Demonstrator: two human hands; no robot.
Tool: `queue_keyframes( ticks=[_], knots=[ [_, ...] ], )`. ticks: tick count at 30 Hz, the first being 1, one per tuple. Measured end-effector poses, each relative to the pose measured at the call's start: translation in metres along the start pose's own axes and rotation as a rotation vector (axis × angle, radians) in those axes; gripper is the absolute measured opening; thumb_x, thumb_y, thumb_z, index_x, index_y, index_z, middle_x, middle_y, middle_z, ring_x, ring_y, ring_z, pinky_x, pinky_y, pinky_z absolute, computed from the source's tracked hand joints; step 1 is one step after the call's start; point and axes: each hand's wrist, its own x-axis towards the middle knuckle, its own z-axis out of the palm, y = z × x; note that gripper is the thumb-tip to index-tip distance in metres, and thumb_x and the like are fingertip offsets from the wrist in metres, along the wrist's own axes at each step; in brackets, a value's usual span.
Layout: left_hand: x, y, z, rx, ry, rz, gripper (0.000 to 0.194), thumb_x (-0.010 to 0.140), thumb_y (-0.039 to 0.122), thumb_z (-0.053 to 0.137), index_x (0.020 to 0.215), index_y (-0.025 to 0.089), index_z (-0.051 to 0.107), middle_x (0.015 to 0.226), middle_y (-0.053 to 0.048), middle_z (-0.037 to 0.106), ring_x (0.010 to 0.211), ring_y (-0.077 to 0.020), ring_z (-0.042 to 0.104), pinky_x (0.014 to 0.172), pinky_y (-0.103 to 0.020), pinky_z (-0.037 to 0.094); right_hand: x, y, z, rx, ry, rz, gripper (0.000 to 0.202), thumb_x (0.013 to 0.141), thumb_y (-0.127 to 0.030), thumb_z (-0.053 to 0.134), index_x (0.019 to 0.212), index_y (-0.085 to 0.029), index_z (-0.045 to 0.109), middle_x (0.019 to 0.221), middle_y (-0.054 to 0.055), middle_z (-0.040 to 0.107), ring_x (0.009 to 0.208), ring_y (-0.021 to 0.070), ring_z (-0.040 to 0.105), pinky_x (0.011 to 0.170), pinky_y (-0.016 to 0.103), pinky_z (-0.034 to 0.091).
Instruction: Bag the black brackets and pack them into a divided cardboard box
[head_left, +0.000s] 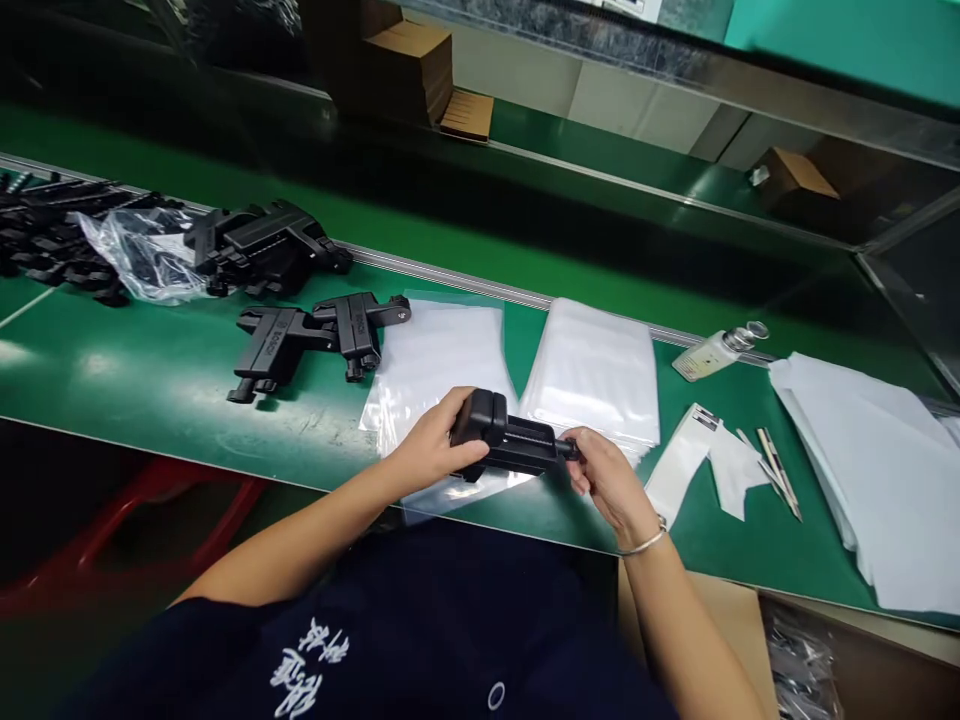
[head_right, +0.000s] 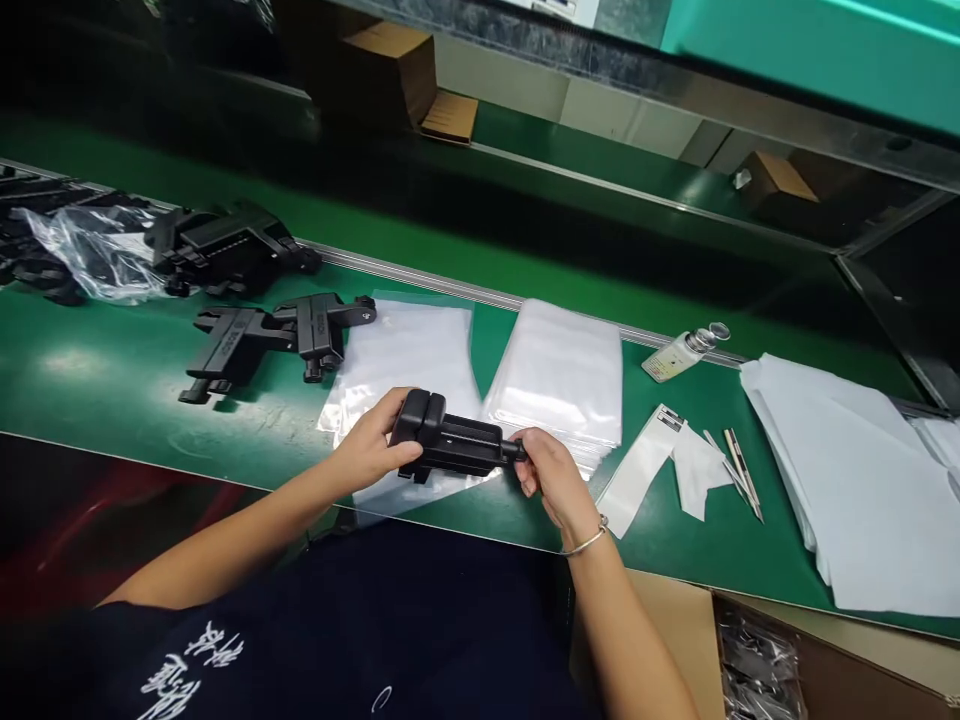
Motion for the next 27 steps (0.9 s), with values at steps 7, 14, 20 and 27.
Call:
queue_keyframes(
  ticks=[7, 14, 20, 27],
  knots=[
    [0.011, -0.014, 0.009, -0.379, 0.009, -0.173, 0.062, 0.079, 0.063, 0.057, 0.119, 0.015, 0.054, 0.108, -0.009, 0.064, 0.097, -0.0246, 0.059, 0.082, -0.033, 0.046, -0.004, 0.003, -0.005, -0.485, 0.134, -0.578, 0.021, 0.090, -0.038, 0.056, 0.104, -0.022, 0.059, 0.087, 0.005, 0.066, 0.078, 0.0184, 0.063, 0.070, 0.034, 0.054],
    [0.008, -0.013, 0.001, -0.114, -0.126, 0.205, 0.071, 0.076, 0.040, 0.074, 0.136, 0.024, 0.040, 0.126, -0.011, 0.061, 0.116, -0.0272, 0.058, 0.098, -0.041, 0.045, 0.001, 0.018, -0.023, -0.805, 0.273, -0.916, 0.035, 0.091, -0.023, 0.056, 0.126, -0.024, 0.050, 0.106, 0.009, 0.064, 0.096, 0.0217, 0.064, 0.077, 0.037, 0.058],
    [0.000, -0.011, -0.003, 0.403, -0.081, 0.746, 0.046, 0.091, 0.012, 0.048, 0.134, 0.026, 0.042, 0.129, -0.010, 0.063, 0.126, -0.0206, 0.055, 0.117, -0.054, 0.017, 0.011, 0.037, -0.019, -0.801, 0.421, -1.003, 0.041, 0.088, -0.018, 0.060, 0.127, -0.025, 0.050, 0.105, 0.008, 0.065, 0.098, 0.0218, 0.065, 0.080, 0.038, 0.059],
    [-0.006, -0.007, -0.008, -0.112, -0.061, 0.156, 0.061, 0.076, 0.055, 0.067, 0.122, 0.017, 0.053, 0.112, -0.011, 0.067, 0.102, -0.0283, 0.064, 0.092, -0.042, 0.049, -0.013, 0.010, -0.014, -1.020, 0.239, -1.281, 0.040, 0.091, -0.020, 0.054, 0.131, -0.021, 0.051, 0.095, 0.010, 0.067, 0.084, 0.0206, 0.064, 0.068, 0.033, 0.053]
  ],
)
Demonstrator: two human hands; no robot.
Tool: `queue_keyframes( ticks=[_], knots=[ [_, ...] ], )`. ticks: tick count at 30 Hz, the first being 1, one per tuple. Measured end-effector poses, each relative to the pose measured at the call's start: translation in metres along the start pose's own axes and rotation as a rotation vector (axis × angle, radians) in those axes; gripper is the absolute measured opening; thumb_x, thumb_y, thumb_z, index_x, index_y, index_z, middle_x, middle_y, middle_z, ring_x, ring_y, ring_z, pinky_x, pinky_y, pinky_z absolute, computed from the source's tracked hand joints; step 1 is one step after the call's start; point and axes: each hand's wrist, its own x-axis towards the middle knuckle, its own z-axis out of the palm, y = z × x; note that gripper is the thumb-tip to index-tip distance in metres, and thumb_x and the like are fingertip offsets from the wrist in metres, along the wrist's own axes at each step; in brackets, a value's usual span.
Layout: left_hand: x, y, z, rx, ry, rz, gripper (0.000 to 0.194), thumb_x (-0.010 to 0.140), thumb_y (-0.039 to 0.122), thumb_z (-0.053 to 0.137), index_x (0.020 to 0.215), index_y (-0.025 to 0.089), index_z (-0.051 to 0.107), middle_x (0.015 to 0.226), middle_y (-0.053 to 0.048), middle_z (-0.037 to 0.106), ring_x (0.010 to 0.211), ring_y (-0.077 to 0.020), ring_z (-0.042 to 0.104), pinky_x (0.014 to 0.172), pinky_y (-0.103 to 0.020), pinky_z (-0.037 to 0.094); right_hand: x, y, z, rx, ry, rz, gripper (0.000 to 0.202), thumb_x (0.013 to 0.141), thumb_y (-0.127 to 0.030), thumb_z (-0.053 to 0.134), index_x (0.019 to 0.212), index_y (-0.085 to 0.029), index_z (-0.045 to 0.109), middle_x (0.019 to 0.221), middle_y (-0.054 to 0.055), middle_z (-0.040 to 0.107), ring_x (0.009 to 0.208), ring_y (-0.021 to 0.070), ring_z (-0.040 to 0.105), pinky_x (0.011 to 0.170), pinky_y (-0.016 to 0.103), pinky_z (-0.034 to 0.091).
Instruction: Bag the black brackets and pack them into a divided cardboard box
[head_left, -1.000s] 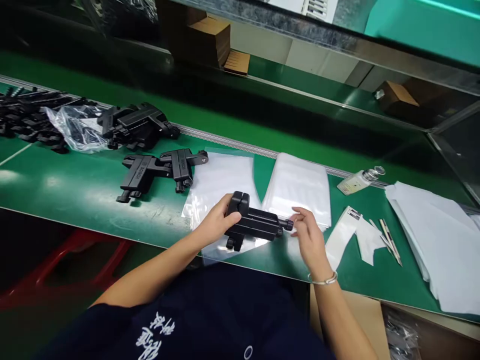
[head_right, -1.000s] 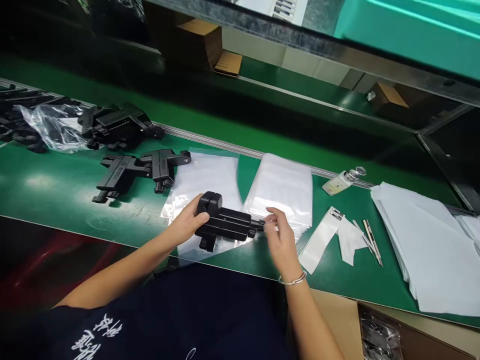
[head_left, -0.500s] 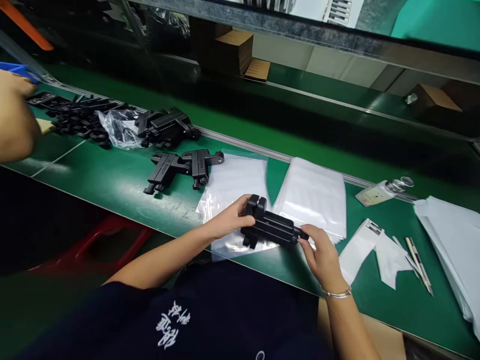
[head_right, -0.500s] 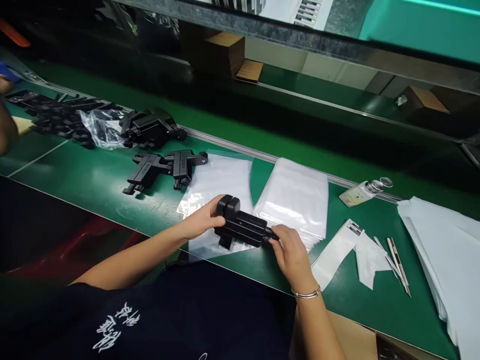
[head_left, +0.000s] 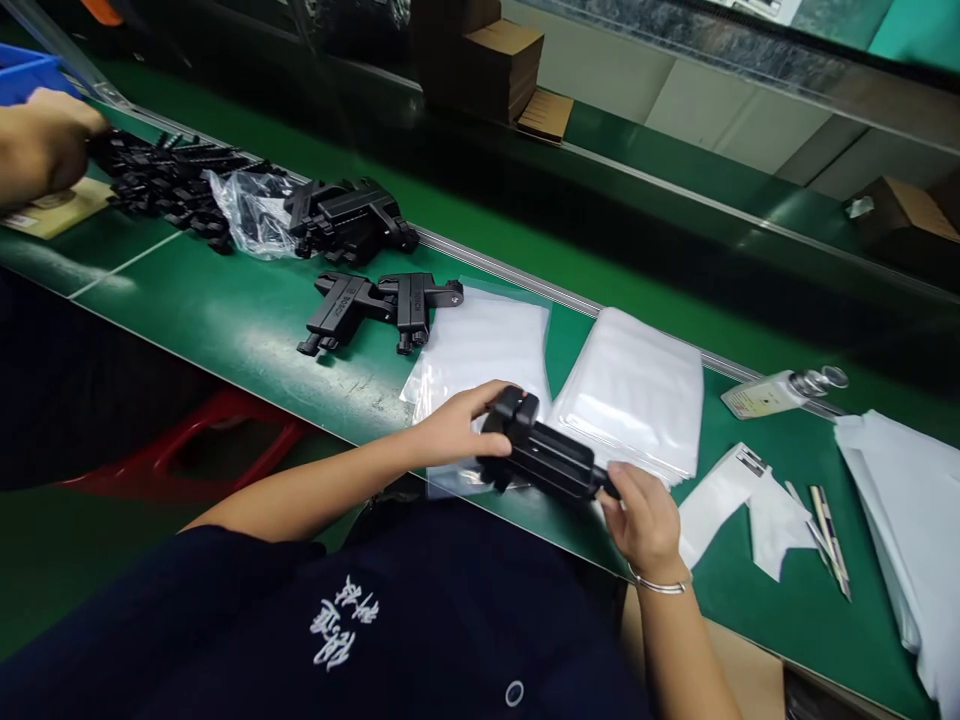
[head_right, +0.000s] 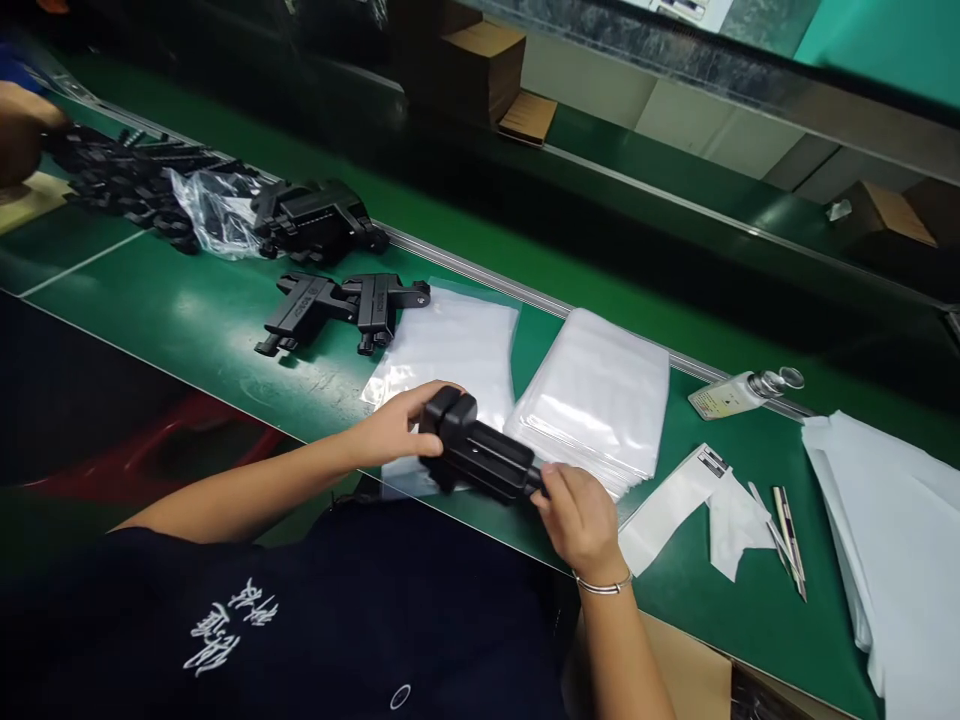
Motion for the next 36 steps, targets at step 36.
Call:
queue_keyframes(
  ticks=[36],
  knots=[
    [0.013, -0.004, 0.008, -0.264, 0.292, -0.101, 0.066, 0.072, 0.063, 0.069, 0.115, 0.016, 0.052, 0.106, -0.011, 0.065, 0.101, -0.0256, 0.062, 0.085, -0.034, 0.050, 0.021, -0.005, 0.059, 0.776, 0.270, 1.044, 0.033, 0.082, -0.050, 0.064, 0.094, -0.019, 0.065, 0.101, 0.006, 0.065, 0.098, 0.0206, 0.059, 0.093, 0.039, 0.045]
  ],
)
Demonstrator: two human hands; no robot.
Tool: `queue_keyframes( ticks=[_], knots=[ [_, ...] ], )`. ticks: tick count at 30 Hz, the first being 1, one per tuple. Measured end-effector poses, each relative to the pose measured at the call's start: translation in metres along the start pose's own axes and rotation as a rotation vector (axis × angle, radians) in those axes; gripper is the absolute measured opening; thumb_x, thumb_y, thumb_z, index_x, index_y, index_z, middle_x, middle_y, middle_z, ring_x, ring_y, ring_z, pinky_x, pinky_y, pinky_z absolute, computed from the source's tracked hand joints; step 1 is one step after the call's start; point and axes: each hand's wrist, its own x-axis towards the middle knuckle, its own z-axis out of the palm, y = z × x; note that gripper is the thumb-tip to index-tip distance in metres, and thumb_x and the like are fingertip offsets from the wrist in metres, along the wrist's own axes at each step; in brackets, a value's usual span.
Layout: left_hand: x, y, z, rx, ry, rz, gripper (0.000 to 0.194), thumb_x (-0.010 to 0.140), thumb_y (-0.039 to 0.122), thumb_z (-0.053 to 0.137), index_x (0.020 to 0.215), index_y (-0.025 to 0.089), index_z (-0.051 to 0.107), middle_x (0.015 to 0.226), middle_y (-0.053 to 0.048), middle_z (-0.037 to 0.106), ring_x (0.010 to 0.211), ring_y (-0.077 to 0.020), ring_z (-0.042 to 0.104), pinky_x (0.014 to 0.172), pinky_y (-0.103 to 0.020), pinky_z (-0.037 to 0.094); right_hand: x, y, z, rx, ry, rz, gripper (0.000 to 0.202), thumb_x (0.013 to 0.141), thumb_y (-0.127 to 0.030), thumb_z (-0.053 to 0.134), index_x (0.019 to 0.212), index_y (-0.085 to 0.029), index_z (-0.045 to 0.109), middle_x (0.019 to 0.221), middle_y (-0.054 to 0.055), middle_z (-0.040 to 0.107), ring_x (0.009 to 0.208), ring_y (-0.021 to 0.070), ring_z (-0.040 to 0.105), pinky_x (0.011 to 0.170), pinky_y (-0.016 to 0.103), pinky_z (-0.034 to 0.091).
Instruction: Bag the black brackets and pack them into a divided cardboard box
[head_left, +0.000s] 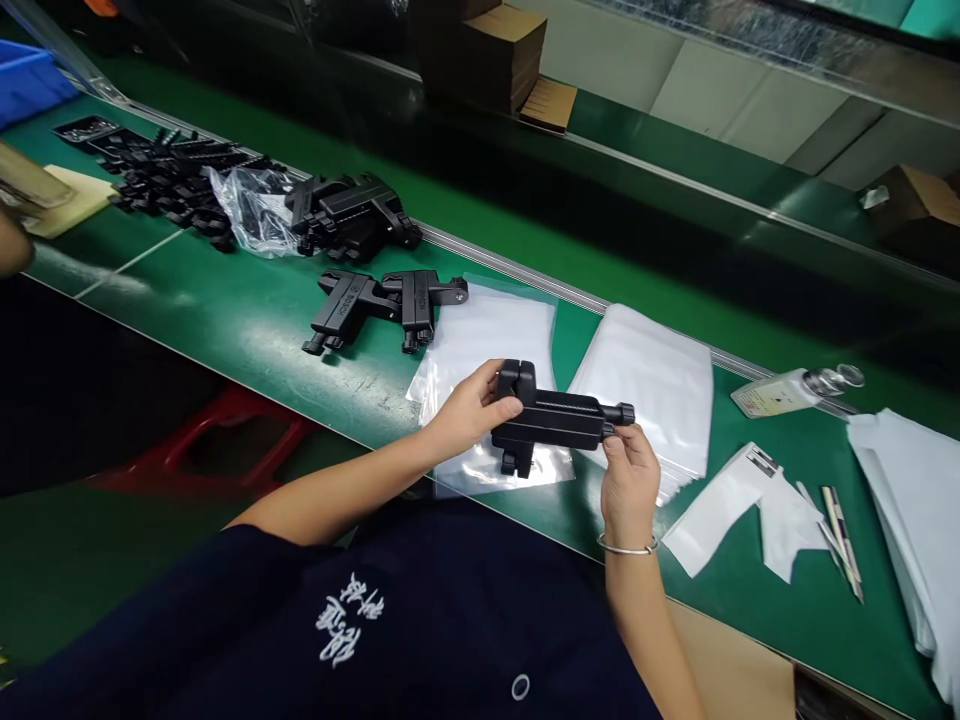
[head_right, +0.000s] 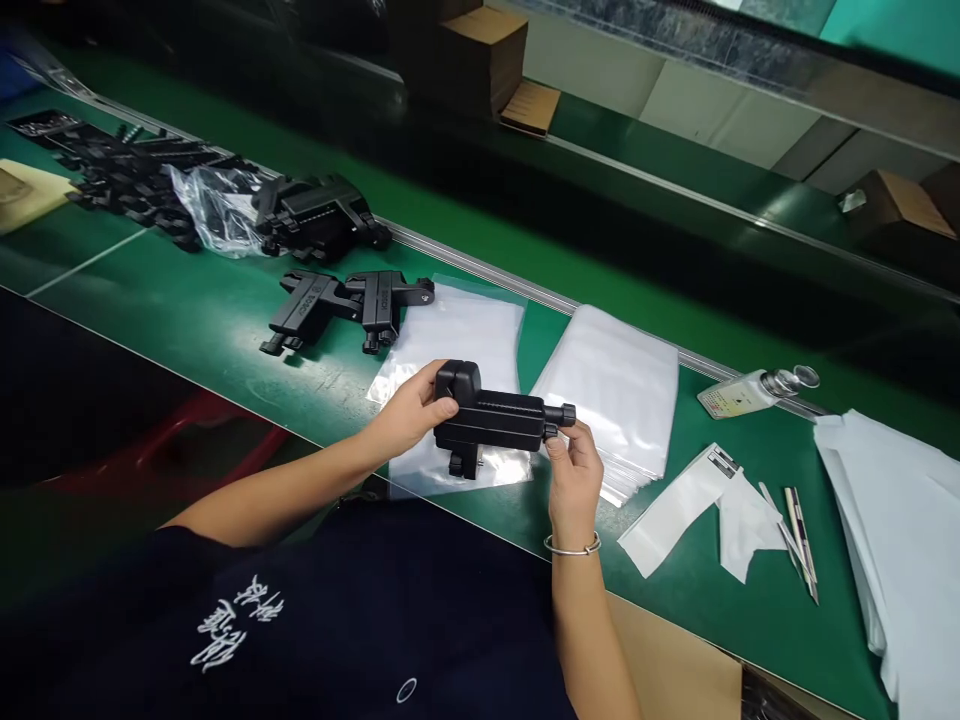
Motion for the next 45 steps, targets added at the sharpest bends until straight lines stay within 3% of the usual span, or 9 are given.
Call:
queue_keyframes(
  ticks=[3, 13, 17, 23, 28, 33, 35, 39, 45],
  knots=[
    [-0.001, -0.001, 0.000, 0.099, -0.027, 0.018, 0.069, 0.068, 0.059, 0.075, 0.118, 0.019, 0.052, 0.105, -0.007, 0.064, 0.096, -0.0236, 0.062, 0.084, -0.034, 0.049, 0.002, 0.003, -0.003, -0.024, 0.007, 0.085, 0.036, 0.086, -0.053, 0.057, 0.085, -0.018, 0.065, 0.086, 0.004, 0.066, 0.085, 0.0186, 0.059, 0.084, 0.036, 0.047],
    [0.005, 0.005, 0.005, 0.116, -0.039, 0.035, 0.068, 0.066, 0.058, 0.076, 0.118, 0.021, 0.053, 0.107, -0.007, 0.064, 0.096, -0.0242, 0.061, 0.085, -0.034, 0.048, 0.006, 0.005, -0.004, 0.013, 0.006, 0.107, 0.037, 0.087, -0.052, 0.056, 0.091, -0.017, 0.066, 0.089, 0.006, 0.068, 0.089, 0.0197, 0.061, 0.084, 0.037, 0.049],
    [0.011, 0.005, 0.006, -0.040, -0.019, -0.017, 0.061, 0.075, 0.062, 0.067, 0.114, 0.017, 0.054, 0.104, -0.009, 0.064, 0.098, -0.0247, 0.061, 0.083, -0.033, 0.049, 0.005, 0.002, -0.003, 0.028, -0.049, 0.022, 0.034, 0.086, -0.048, 0.060, 0.106, -0.020, 0.064, 0.105, 0.007, 0.066, 0.101, 0.0206, 0.060, 0.093, 0.039, 0.046],
    [0.015, -0.002, 0.005, -0.187, 0.041, -0.001, 0.064, 0.064, 0.060, 0.077, 0.107, 0.017, 0.058, 0.100, -0.007, 0.066, 0.096, -0.0230, 0.062, 0.080, -0.030, 0.048, 0.005, -0.006, -0.003, -0.069, -0.030, 0.019, 0.030, 0.088, -0.046, 0.059, 0.099, -0.020, 0.066, 0.096, 0.005, 0.067, 0.093, 0.0200, 0.061, 0.091, 0.040, 0.048],
    [0.030, -0.018, 0.002, -0.526, 0.290, -0.260, 0.049, 0.074, 0.062, 0.068, 0.090, 0.016, 0.063, 0.075, -0.002, 0.067, 0.072, -0.0168, 0.064, 0.067, -0.027, 0.051, -0.014, -0.021, 0.014, -0.334, -0.190, -0.349, 0.046, 0.095, -0.048, 0.045, 0.134, -0.026, 0.052, 0.132, 0.011, 0.056, 0.124, 0.0278, 0.051, 0.106, 0.051, 0.039],
    [0.038, -0.025, -0.002, -0.698, 0.375, -0.339, 0.044, 0.080, 0.060, 0.061, 0.086, 0.016, 0.064, 0.072, -0.004, 0.069, 0.070, -0.0179, 0.066, 0.068, -0.029, 0.054, -0.038, -0.024, 0.031, -0.589, -0.375, -0.731, 0.032, 0.093, -0.031, 0.054, 0.124, -0.039, 0.060, 0.123, 0.003, 0.065, 0.124, 0.0270, 0.052, 0.116, 0.061, 0.014],
    [0.035, -0.023, 0.000, -0.693, 0.376, -0.354, 0.044, 0.079, 0.060, 0.062, 0.087, 0.016, 0.063, 0.071, -0.003, 0.068, 0.069, -0.0174, 0.066, 0.067, -0.028, 0.054, -0.038, -0.025, 0.033, -0.460, -0.326, -0.615, 0.034, 0.093, -0.033, 0.053, 0.127, -0.037, 0.058, 0.126, 0.004, 0.063, 0.125, 0.0272, 0.053, 0.115, 0.060, 0.020],
    [0.021, -0.013, 0.007, -0.528, 0.277, -0.285, 0.047, 0.076, 0.059, 0.067, 0.093, 0.016, 0.062, 0.079, -0.003, 0.068, 0.077, -0.0171, 0.066, 0.069, -0.026, 0.052, -0.023, -0.027, 0.032, 0.070, -0.222, -0.082, 0.053, 0.088, -0.051, 0.057, 0.135, -0.028, 0.046, 0.123, 0.011, 0.061, 0.113, 0.0265, 0.062, 0.095, 0.049, 0.051],
    [0.003, 0.011, 0.005, -0.169, -0.346, -0.006, 0.084, 0.074, 0.033, 0.070, 0.147, 0.025, 0.030, 0.134, -0.011, 0.055, 0.124, -0.0266, 0.051, 0.102, -0.039, 0.042, -0.007, -0.014, 0.033, 0.486, -0.061, 0.421, 0.033, 0.084, -0.055, 0.056, 0.093, -0.023, 0.062, 0.087, 0.002, 0.071, 0.085, 0.0193, 0.068, 0.079, 0.038, 0.059]
  ],
)
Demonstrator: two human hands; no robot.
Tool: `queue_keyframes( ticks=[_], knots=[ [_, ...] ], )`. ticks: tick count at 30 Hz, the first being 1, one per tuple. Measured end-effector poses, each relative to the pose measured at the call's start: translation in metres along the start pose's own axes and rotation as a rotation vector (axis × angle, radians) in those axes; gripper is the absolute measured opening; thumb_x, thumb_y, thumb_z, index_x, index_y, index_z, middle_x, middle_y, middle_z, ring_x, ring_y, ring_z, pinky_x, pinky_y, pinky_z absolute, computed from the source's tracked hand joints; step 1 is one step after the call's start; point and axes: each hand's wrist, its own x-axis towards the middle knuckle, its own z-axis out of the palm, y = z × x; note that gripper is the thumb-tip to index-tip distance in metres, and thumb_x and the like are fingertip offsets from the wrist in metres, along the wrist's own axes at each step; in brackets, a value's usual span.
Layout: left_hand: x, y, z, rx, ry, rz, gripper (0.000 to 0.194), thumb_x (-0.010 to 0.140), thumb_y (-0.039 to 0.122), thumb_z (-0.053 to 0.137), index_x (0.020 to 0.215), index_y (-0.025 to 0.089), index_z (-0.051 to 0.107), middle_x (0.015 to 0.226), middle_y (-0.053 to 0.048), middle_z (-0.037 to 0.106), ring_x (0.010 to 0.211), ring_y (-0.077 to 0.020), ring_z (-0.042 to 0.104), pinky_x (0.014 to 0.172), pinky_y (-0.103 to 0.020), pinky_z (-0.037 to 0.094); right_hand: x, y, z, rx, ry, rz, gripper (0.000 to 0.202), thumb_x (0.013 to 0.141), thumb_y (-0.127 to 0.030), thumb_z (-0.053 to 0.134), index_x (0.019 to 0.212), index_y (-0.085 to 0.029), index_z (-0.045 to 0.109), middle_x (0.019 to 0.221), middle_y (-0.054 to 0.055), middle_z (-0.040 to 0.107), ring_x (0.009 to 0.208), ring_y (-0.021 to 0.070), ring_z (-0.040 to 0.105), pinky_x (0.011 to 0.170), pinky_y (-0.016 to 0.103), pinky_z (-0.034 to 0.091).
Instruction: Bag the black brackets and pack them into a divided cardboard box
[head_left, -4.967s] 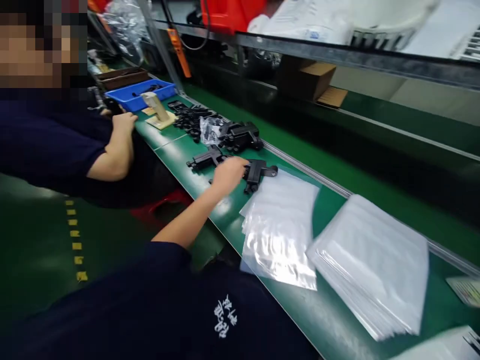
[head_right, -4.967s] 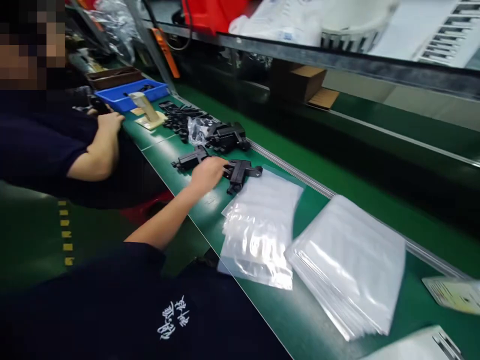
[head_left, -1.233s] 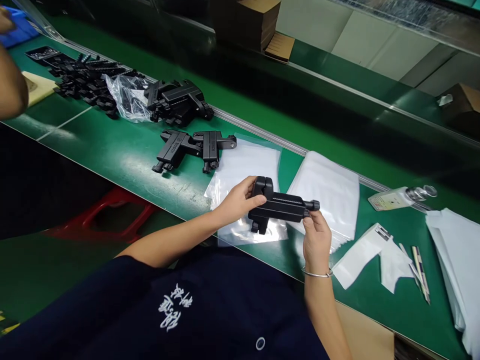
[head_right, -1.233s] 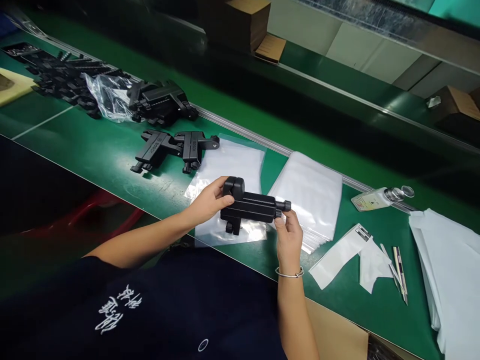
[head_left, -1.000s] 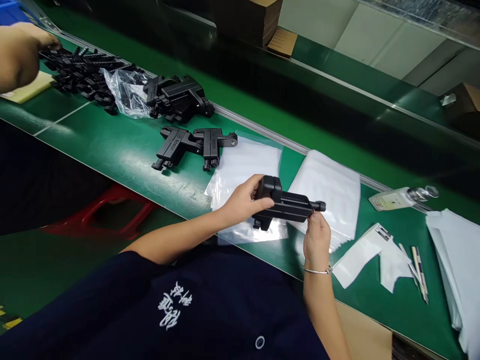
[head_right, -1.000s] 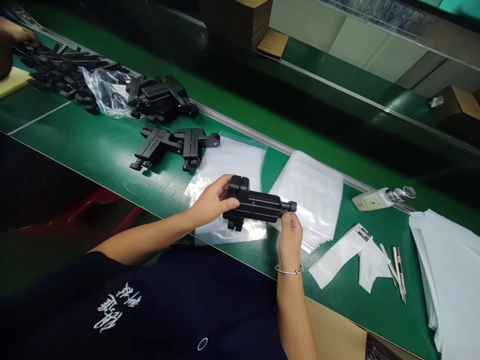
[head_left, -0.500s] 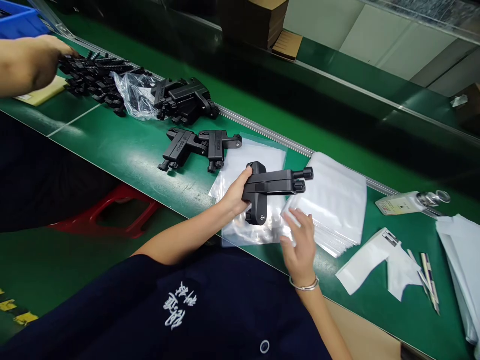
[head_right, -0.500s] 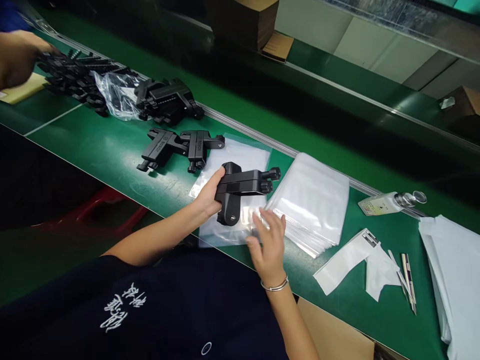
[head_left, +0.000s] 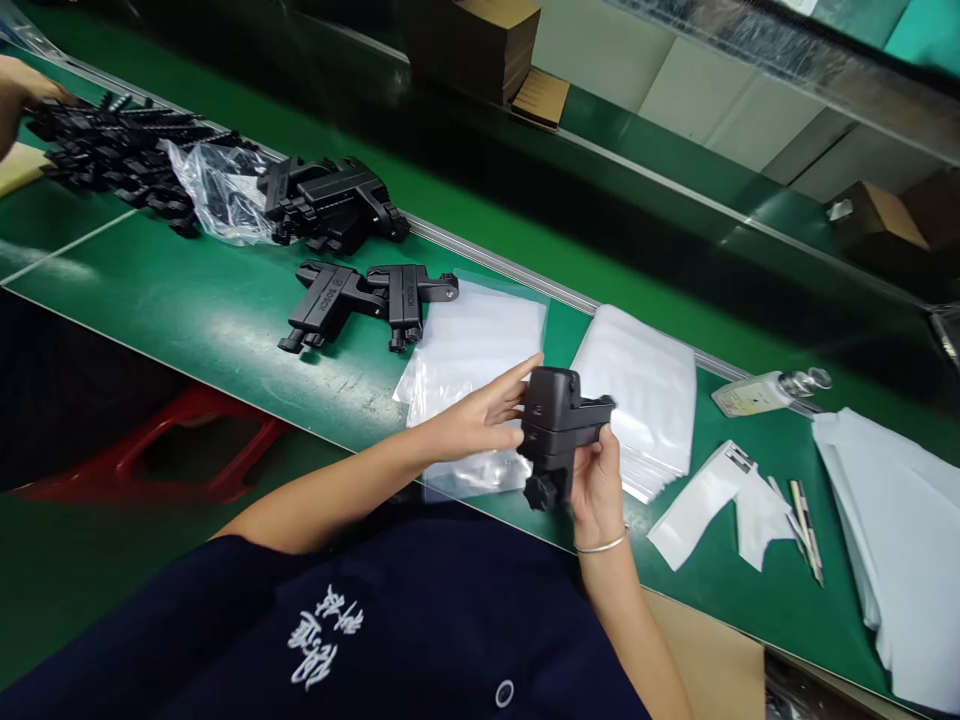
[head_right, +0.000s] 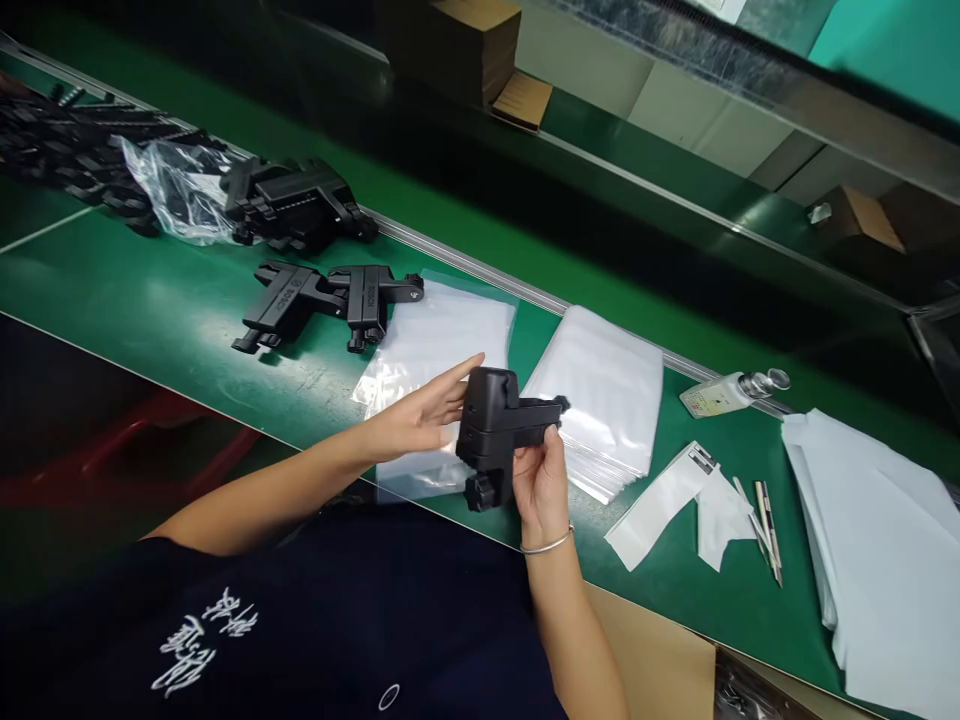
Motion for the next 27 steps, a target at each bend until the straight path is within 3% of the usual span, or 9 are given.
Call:
queue_keyframes(
  ticks=[3, 8, 11, 14, 17, 19, 22, 25, 27],
  knots=[
    [0.002, 0.008, 0.000, 0.250, -0.047, -0.006, 0.089, 0.071, 0.020, 0.067, 0.149, 0.030, 0.025, 0.134, -0.009, 0.053, 0.116, -0.0246, 0.054, 0.096, -0.038, 0.045, -0.002, 0.008, 0.001, 0.071, -0.030, 0.132, 0.037, 0.080, -0.059, 0.056, 0.090, -0.024, 0.064, 0.087, 0.002, 0.071, 0.088, 0.0225, 0.069, 0.077, 0.040, 0.059],
    [0.022, 0.019, 0.003, 0.273, 0.139, -0.093, 0.031, 0.087, 0.032, 0.046, 0.112, 0.019, 0.060, 0.081, -0.002, 0.061, 0.069, -0.0144, 0.059, 0.060, -0.025, 0.048, -0.010, 0.020, 0.005, -0.024, -0.013, 0.203, 0.035, 0.082, -0.058, 0.053, 0.085, -0.024, 0.063, 0.078, 0.000, 0.069, 0.077, 0.0200, 0.068, 0.071, 0.036, 0.059],
    [0.026, 0.024, 0.002, 0.277, 0.129, -0.124, 0.031, 0.091, 0.036, 0.042, 0.103, 0.017, 0.062, 0.074, -0.002, 0.060, 0.059, -0.0130, 0.058, 0.050, -0.023, 0.044, -0.011, 0.023, 0.005, -0.053, 0.017, 0.211, 0.035, 0.083, -0.057, 0.051, 0.083, -0.024, 0.062, 0.075, 0.000, 0.068, 0.074, 0.0192, 0.067, 0.067, 0.034, 0.059],
    [0.016, 0.026, -0.002, 0.326, 0.021, -0.062, 0.048, 0.087, 0.042, 0.053, 0.129, 0.018, 0.050, 0.096, -0.007, 0.066, 0.076, -0.0186, 0.065, 0.061, -0.027, 0.051, -0.013, 0.018, -0.002, 0.027, 0.008, 0.119, 0.037, 0.081, -0.059, 0.056, 0.089, -0.024, 0.064, 0.084, 0.000, 0.071, 0.081, 0.0186, 0.068, 0.072, 0.033, 0.059],
    [-0.002, 0.023, -0.008, 0.457, -0.166, 0.094, 0.082, 0.075, 0.033, 0.072, 0.146, 0.025, 0.030, 0.131, -0.012, 0.056, 0.113, -0.0281, 0.058, 0.090, -0.039, 0.051, -0.018, 0.009, -0.015, 0.096, -0.044, -0.063, 0.040, 0.068, -0.055, 0.075, 0.093, -0.026, 0.065, 0.082, -0.001, 0.073, 0.071, 0.0169, 0.068, 0.064, 0.030, 0.059],
    [-0.011, 0.019, -0.013, 0.491, -0.218, 0.180, 0.078, 0.074, 0.026, 0.072, 0.143, 0.027, 0.036, 0.138, -0.012, 0.050, 0.122, -0.0294, 0.052, 0.102, -0.043, 0.044, -0.022, 0.002, -0.023, 0.050, -0.101, -0.126, 0.044, 0.060, -0.049, 0.084, 0.092, -0.025, 0.065, 0.074, -0.002, 0.071, 0.059, 0.0162, 0.066, 0.054, 0.029, 0.058],
    [-0.016, 0.011, -0.014, 0.297, -0.133, 0.116, 0.074, 0.072, 0.027, 0.076, 0.137, 0.029, 0.041, 0.133, -0.010, 0.052, 0.119, -0.0271, 0.054, 0.101, -0.041, 0.044, -0.023, -0.009, -0.027, -0.013, -0.127, -0.141, 0.050, 0.062, -0.049, 0.083, 0.101, -0.027, 0.062, 0.076, -0.002, 0.070, 0.058, 0.0173, 0.067, 0.052, 0.032, 0.059],
    [-0.015, 0.000, -0.009, -0.141, 0.021, -0.121, 0.085, 0.064, 0.045, 0.084, 0.135, 0.029, 0.040, 0.119, -0.007, 0.058, 0.105, -0.0229, 0.060, 0.086, -0.034, 0.052, -0.018, -0.019, -0.022, -0.051, -0.140, -0.102, 0.059, 0.068, -0.058, 0.075, 0.116, -0.029, 0.056, 0.076, -0.002, 0.069, 0.062, 0.0187, 0.069, 0.052, 0.032, 0.060],
    [-0.014, -0.010, -0.006, -0.422, 0.071, -0.293, 0.078, 0.064, 0.058, 0.079, 0.127, 0.023, 0.048, 0.105, -0.005, 0.063, 0.091, -0.0187, 0.062, 0.075, -0.028, 0.052, -0.013, -0.023, -0.018, -0.115, -0.129, -0.092, 0.050, 0.072, -0.058, 0.072, 0.106, -0.025, 0.058, 0.069, -0.002, 0.068, 0.058, 0.0166, 0.068, 0.050, 0.028, 0.058]
  ],
)
